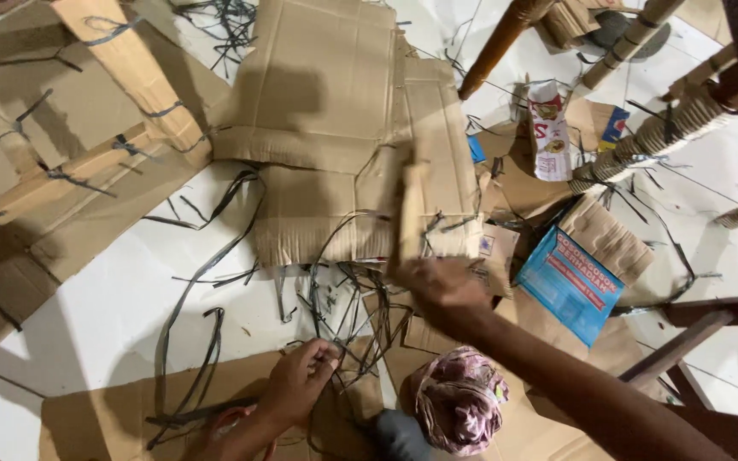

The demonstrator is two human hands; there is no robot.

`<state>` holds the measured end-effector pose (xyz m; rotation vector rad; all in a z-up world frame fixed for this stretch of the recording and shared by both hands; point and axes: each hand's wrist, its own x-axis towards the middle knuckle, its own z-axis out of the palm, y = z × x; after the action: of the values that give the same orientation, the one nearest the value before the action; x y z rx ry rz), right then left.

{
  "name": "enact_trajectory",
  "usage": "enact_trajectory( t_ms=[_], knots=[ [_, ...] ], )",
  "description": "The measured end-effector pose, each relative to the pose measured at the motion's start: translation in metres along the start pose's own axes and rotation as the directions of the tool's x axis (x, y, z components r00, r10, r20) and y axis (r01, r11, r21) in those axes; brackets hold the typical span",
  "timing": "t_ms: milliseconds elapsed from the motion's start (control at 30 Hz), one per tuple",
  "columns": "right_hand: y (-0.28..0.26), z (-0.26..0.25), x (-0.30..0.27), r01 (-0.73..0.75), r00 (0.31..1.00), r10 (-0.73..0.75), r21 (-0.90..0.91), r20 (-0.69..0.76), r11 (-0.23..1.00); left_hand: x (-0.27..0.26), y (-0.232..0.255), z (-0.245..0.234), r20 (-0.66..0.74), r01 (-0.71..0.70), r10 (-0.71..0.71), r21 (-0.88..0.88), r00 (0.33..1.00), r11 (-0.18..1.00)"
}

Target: Wrapping a wooden chair leg with cardboard and securing it with plastic ties

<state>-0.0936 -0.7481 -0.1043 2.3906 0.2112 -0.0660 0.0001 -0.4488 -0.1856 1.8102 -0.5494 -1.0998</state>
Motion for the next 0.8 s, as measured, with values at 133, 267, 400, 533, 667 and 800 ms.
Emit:
enact_trajectory(
  t_ms=[133,267,400,533,667,800],
  knots=[
    [-0.004,0.014,-0.017,0.251,0.934,0.088,0.813,-0.346,0.525,0.005,0.022,0.005,0.096,0.003,-0.012,0.098,0.995,0.995],
    [0.019,0.058,-0.032,0.045,0.943,0.283,0.910,-0.175,0.412,0.017,0.046,0.011,0.143,-0.155,0.131,0.175,0.981,0.972],
    [0.051,0.127,-0.047,-0.023,0.751,0.661,1.000,0.006,0.018,0.053,0.035,0.030,0.197,-0.282,0.245,0.193,0.949,0.940],
    [0.090,0.176,-0.042,-0.672,0.366,0.744,0.712,0.559,-0.205,0.077,0.053,0.040,0.151,-0.325,0.300,0.180,0.942,0.929],
    [0.113,0.255,-0.040,-0.742,0.327,0.821,0.665,0.469,-0.084,0.101,0.055,0.044,0.246,-0.195,0.162,0.115,0.956,0.974],
    [0.131,0.292,-0.024,-0.817,0.354,0.809,0.576,0.469,0.023,0.109,0.045,0.042,0.195,-0.202,0.186,0.064,0.963,0.977]
  ],
)
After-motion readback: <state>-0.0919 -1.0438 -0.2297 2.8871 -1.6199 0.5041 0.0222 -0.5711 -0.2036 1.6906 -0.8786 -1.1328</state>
